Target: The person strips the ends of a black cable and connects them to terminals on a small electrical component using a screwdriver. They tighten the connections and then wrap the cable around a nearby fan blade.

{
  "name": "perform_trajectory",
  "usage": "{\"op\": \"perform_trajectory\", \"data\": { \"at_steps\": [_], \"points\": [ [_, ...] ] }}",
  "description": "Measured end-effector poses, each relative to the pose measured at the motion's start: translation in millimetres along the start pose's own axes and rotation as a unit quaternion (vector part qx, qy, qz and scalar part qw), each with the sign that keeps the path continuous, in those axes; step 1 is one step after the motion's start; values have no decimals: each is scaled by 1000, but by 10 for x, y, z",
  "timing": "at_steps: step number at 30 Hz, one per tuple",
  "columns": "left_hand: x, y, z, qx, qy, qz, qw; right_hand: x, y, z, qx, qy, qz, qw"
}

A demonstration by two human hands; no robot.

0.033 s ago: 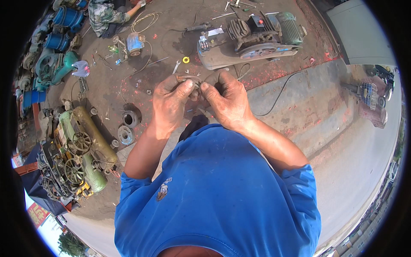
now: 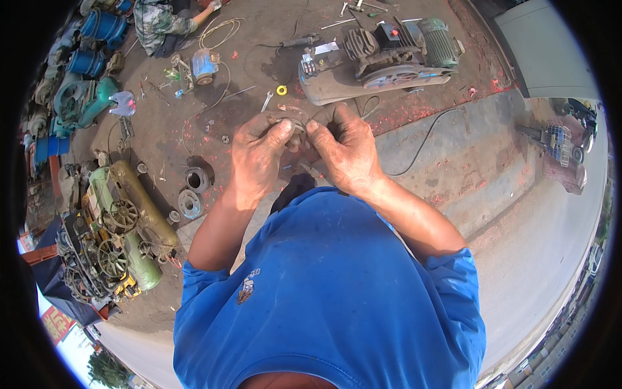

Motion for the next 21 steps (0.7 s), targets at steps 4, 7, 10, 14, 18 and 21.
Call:
{"op": "perform_trajectory", "data": {
  "at_steps": [4, 7, 10, 14, 18, 21],
  "points": [
    [-36, 22, 141, 5, -100, 23, 995, 41, 26, -140, -22, 74, -2, 997],
    [-144, 14, 103, 55, -244, 36, 968, 24, 58, -191, -33, 137, 0, 990],
    [-106, 36, 106, 51, -224, 12, 973, -7, 89, -228, -62, 169, 21, 983],
    [112, 129, 138, 0, -127, -16, 992, -91, 122, -236, -145, 230, 49, 961],
    [265, 163, -4, -58, 36, -68, 995, -124, 184, -287, -120, 206, 69, 969],
    [377, 169, 20, -40, 12, -67, 997, -163, 230, -293, -110, 203, 77, 970]
  ]
}}
Point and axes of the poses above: each hand's wrist, its own y-axis towards the middle knuckle, its own x-axis out of the back of the hand, z = x × y, the point moved 6 cm from there along y, towards the middle knuckle, and after that the axes turned 1 degree about -x, right-handed, at the moved point
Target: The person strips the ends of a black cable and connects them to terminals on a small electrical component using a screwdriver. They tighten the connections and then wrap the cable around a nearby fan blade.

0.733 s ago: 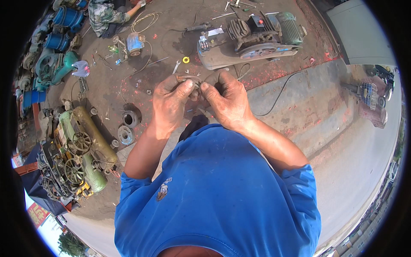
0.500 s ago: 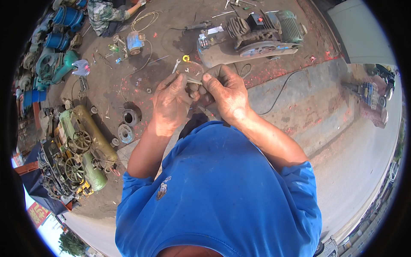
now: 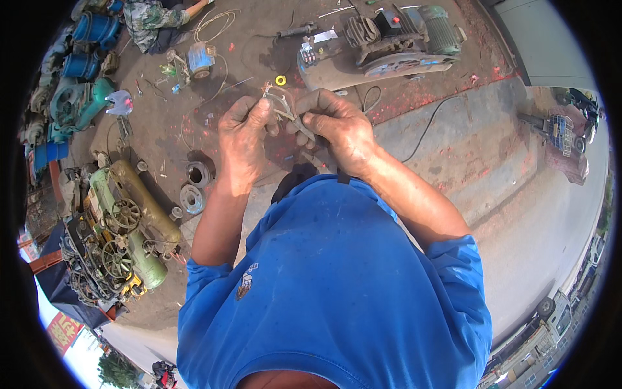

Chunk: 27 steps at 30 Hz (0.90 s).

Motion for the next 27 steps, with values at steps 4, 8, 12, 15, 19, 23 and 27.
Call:
{"op": "perform_trajectory", "data": {
  "at_steps": [4, 8, 12, 15, 19, 23, 27],
  "points": [
    [86, 3, -106, -45, 89, 20, 995, -21, 87, -73, 4, -44, -9, 999],
    [26, 27, -312, -124, 156, 68, 978, -116, 137, -87, -3, -56, 8, 998],
    [107, 50, -273, -128, 170, 86, 973, -154, 154, -138, 4, 22, 0, 1000],
    [112, -44, -330, -215, 204, 67, 953, -192, 169, -112, 30, 35, 12, 999],
    [30, -119, -470, -325, 300, 72, 894, -279, 132, -31, 109, -4, 19, 994],
    [26, -229, -568, -385, 363, 63, 846, -335, 50, 8, 193, -130, -17, 972],
    [26, -278, -526, -404, 326, 65, 853, -348, -6, 17, 257, -201, -54, 944]
  ]
}}
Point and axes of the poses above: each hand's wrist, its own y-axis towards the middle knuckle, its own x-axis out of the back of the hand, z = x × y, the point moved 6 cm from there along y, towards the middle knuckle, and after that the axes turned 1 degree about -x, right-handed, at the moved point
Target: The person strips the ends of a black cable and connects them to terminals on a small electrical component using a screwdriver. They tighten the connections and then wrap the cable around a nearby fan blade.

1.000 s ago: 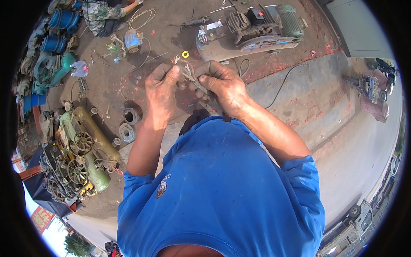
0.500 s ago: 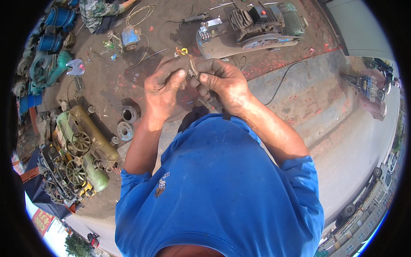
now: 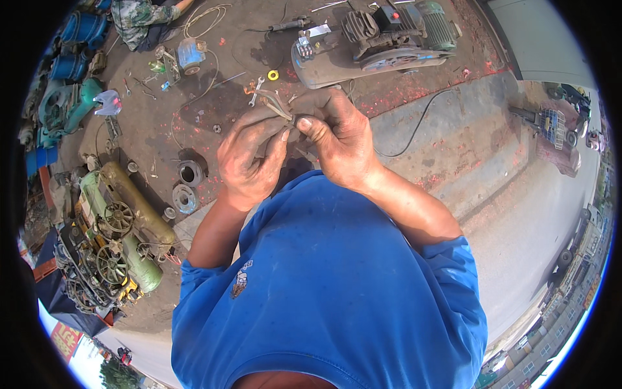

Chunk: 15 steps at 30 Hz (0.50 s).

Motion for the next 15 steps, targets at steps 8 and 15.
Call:
{"op": "perform_trajectory", "data": {
  "at_steps": [8, 15],
  "points": [
    [-46, 28, -51, 5, -54, -53, 997, 4, -36, 41, 28, 7, -35, 999],
    [-39, 175, -101, 20, -55, -78, 995, 32, -5, 90, -12, 10, -52, 999]
  ]
}}
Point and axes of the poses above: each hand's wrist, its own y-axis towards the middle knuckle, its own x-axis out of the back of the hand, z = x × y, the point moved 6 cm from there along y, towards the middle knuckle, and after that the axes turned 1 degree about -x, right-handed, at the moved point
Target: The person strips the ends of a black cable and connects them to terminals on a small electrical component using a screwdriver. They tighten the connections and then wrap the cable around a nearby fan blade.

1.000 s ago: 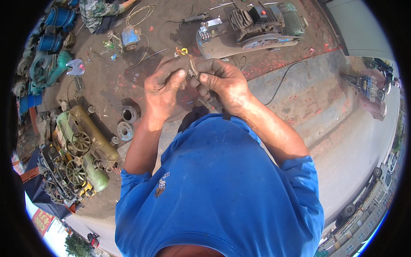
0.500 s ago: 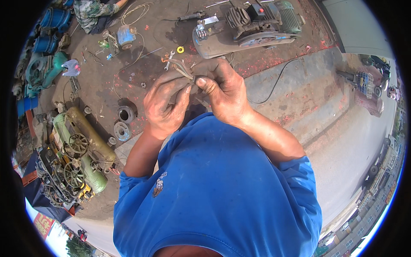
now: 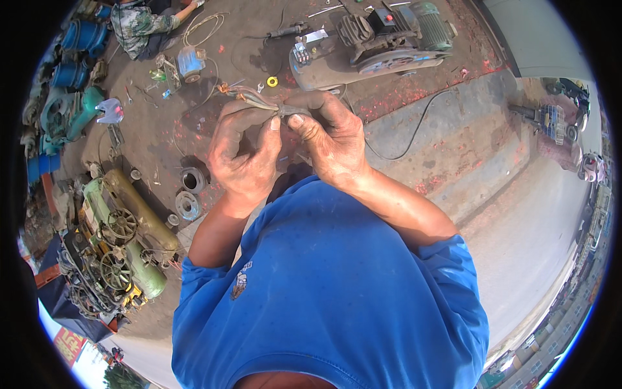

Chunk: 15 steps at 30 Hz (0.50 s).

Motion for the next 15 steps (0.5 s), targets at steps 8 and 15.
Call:
{"op": "perform_trajectory", "data": {
  "at_steps": [8, 15],
  "points": [
    [-131, -9, 14, 47, -79, -36, 995, 64, 36, -73, -58, 159, 13, 986],
    [-176, 167, 23, 249, -220, -56, 942, 70, 40, 11, -117, 197, 19, 973]
  ]
}}
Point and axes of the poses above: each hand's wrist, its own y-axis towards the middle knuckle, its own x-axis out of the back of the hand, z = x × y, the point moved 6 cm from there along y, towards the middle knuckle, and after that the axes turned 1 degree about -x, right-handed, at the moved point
